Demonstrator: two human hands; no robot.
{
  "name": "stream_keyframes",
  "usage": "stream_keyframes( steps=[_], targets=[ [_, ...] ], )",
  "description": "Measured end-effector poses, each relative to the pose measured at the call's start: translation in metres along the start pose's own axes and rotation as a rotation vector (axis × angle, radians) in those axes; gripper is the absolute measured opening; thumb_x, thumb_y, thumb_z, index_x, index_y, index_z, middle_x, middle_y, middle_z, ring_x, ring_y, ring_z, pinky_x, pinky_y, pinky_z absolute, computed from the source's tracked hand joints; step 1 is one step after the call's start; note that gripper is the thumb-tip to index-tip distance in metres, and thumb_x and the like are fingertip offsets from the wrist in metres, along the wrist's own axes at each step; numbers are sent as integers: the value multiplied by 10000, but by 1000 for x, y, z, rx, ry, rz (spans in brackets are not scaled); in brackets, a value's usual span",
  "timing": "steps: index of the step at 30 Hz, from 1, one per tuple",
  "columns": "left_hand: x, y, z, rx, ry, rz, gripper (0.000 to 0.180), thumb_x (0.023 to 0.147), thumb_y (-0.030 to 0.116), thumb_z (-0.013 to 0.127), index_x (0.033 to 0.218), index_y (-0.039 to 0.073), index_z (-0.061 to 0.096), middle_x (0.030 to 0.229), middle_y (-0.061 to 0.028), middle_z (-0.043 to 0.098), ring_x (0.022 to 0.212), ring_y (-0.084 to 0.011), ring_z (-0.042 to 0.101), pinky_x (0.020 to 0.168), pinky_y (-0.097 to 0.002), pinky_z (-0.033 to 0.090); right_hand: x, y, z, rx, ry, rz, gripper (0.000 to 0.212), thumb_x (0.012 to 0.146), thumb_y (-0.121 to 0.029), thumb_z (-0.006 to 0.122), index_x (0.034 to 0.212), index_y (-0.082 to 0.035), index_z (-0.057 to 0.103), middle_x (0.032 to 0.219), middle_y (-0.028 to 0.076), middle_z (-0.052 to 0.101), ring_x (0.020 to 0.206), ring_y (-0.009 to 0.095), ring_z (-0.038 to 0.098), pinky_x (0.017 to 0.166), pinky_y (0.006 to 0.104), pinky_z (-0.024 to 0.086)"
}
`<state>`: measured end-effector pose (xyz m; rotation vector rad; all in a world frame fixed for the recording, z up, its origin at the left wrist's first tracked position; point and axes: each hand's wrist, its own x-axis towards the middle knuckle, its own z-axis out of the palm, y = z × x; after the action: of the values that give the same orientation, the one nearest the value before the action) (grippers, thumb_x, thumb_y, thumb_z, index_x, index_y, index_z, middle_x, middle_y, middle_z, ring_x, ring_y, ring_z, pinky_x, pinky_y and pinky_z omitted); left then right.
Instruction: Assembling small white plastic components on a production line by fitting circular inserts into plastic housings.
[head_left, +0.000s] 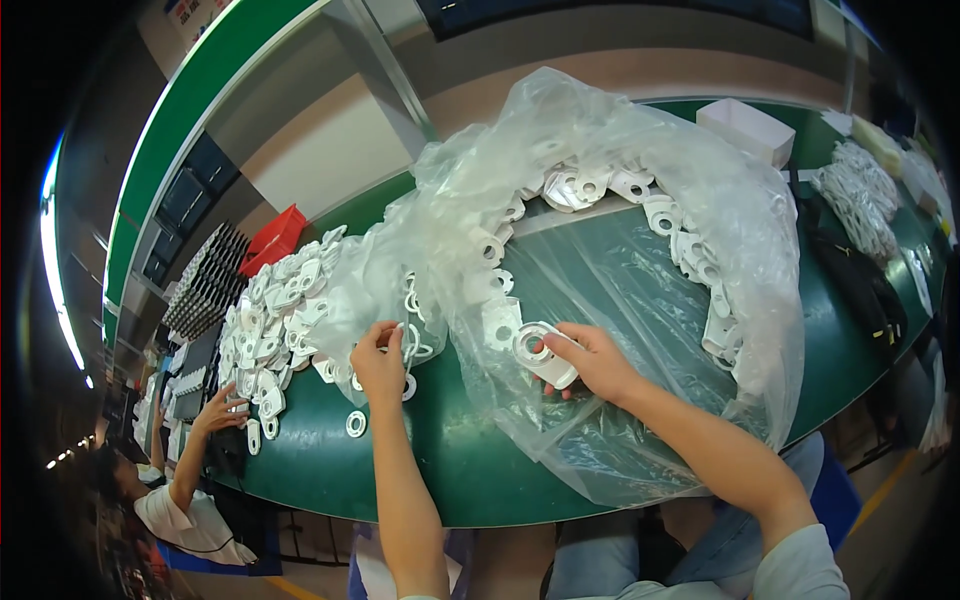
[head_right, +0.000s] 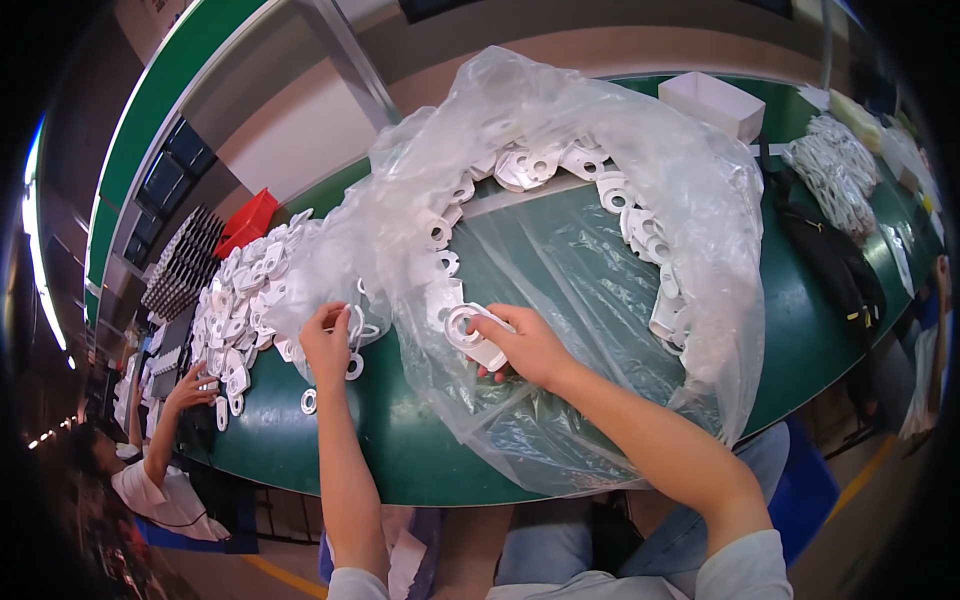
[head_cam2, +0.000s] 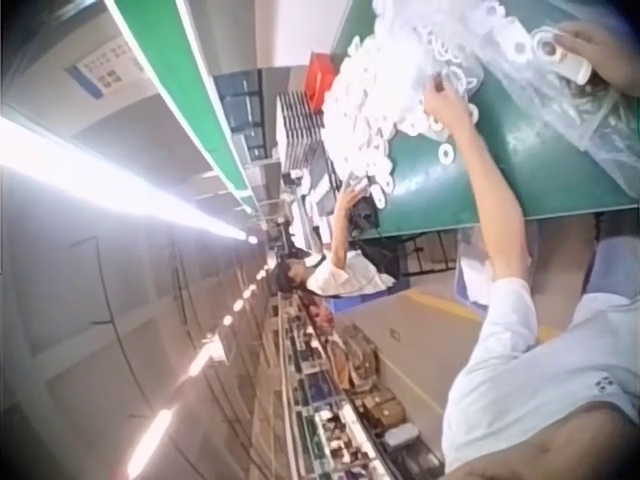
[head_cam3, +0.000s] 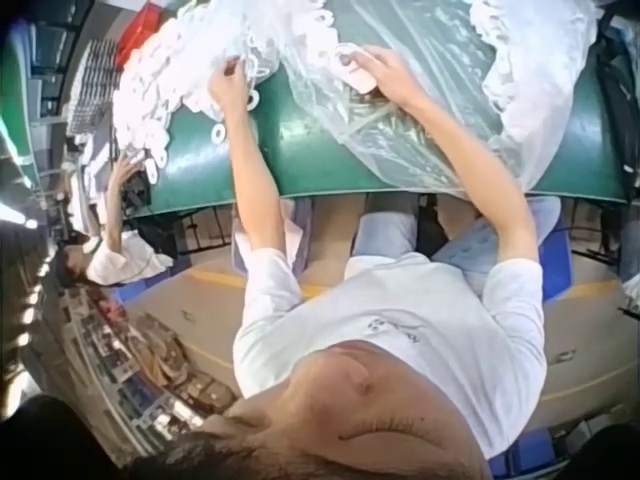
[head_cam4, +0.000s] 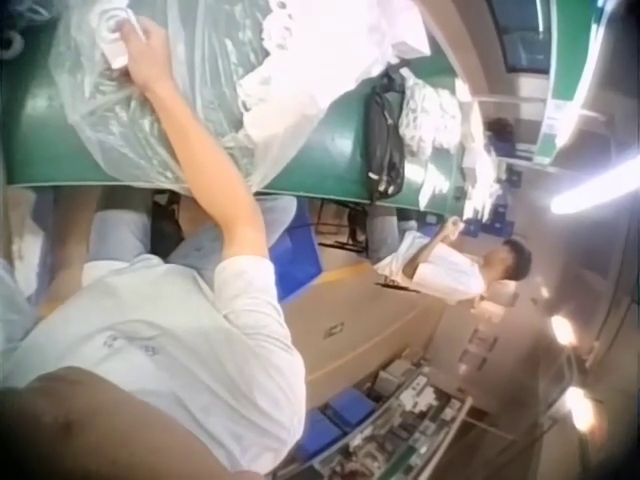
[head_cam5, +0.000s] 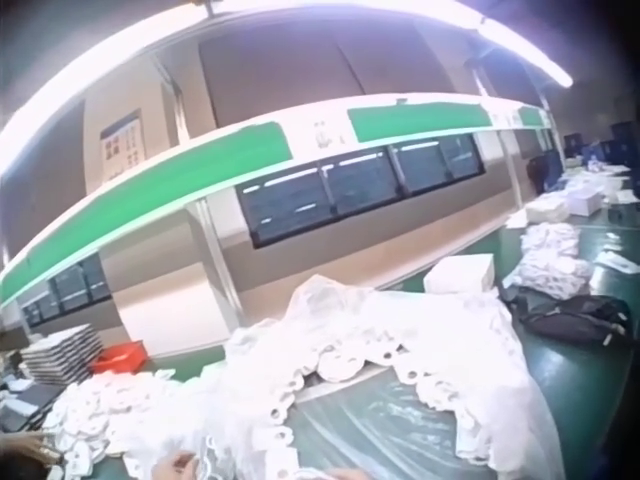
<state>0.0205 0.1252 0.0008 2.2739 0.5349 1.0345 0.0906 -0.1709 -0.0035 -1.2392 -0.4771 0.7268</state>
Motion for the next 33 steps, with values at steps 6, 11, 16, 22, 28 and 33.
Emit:
stream_keyframes(
  steps=[6, 11, 16, 22, 28, 33],
  targets=[
    [-1, 9, -11, 212, -171, 252, 103, 744, 11, 642, 832, 40, 688, 774, -102, 595, 743, -250, 560, 672, -341, 437, 0, 4, -3, 33, -30, -12, 235, 944, -258, 481, 965, -41, 567, 802, 62, 637, 607, 105, 604, 470, 225, 453],
    [-3, 5, -26, 352, -314, 334, 136, 719, -6, 631, 831, 47, 689, 787, -103, 586, 822, -294, 521, 744, -383, 426, 0, 1, -3, -9, -50, -1, 282, 963, -289, 445, 1002, -35, 561, 840, 67, 649, 649, 110, 621, 502, 229, 476],
    [2, 21, -34, 91, -179, -66, 145, 745, -38, 598, 856, 20, 671, 880, -90, 642, 764, -175, 597, 646, -296, 448, 2, 5, -5, 11, -52, -1, 292, 966, -281, 439, 1034, -25, 560, 868, 79, 652, 666, 116, 626, 519, 228, 486],
    [-5, 49, -17, -413, -200, 2, 143, 811, -71, 569, 925, -31, 646, 956, -90, 642, 855, -141, 604, 740, -241, 476, 2, 2, -7, 127, -37, 22, 304, 969, -252, 428, 1081, 6, 542, 944, 117, 643, 772, 169, 658, 610, 251, 541],
    [-32, 98, 8, -531, -278, 147, 227, 800, -97, 579, 999, -23, 659, 975, -74, 610, 887, -134, 586, 763, -217, 465, 7, 6, -8, 157, -41, 7, 320, 967, -247, 433, 1127, 14, 526, 981, 128, 631, 809, 198, 661, 643, 270, 553],
    [-52, 107, 24, -728, -437, -158, 212, 818, -35, 603, 1025, -40, 654, 867, -69, 611, 725, -123, 567, 655, -247, 471, 7, 7, -8, 146, -45, -3, 324, 970, -251, 430, 1122, 19, 525, 983, 124, 627, 806, 200, 660, 643, 272, 554]
  ],
)
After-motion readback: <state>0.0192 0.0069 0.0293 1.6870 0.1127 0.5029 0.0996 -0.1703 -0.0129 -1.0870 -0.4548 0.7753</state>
